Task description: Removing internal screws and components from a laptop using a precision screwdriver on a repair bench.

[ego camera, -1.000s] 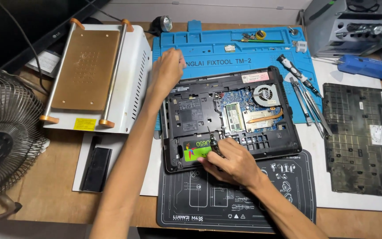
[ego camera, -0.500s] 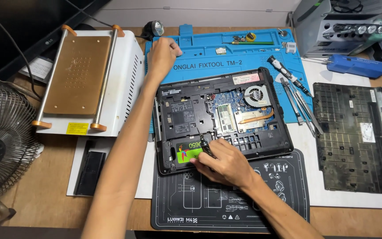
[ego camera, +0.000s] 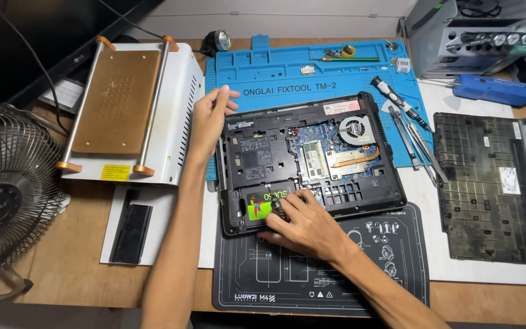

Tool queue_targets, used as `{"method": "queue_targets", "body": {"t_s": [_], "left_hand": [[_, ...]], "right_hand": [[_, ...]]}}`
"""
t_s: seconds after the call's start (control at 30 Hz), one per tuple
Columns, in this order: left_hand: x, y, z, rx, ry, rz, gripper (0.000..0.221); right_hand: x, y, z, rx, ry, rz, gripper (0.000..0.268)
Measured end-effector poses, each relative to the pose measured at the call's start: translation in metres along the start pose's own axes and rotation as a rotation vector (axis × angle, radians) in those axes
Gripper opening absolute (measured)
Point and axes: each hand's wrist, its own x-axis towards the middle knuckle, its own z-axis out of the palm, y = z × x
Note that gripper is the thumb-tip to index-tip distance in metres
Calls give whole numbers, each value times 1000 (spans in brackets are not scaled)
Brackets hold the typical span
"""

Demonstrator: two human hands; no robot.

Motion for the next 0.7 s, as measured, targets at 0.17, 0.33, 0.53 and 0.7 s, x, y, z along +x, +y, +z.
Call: {"method": "queue_targets", "body": {"t_s": [0.17, 0.33, 0.53, 0.7], "left_hand": [[3, 1, 0, -49, -14, -18, 43], [27, -11, 9, -113, -22, -4, 43], [33, -19, 7, -172, -24, 30, 42], [24, -20, 5, -168, -19, 16, 32]], "right_hand": [[1, -5, 7, -59, 58, 19, 32], [9, -4, 11, -87, 133, 58, 30], [9, -11, 18, -72, 147, 119, 26], [3, -9, 14, 86, 159, 190, 24]]}}
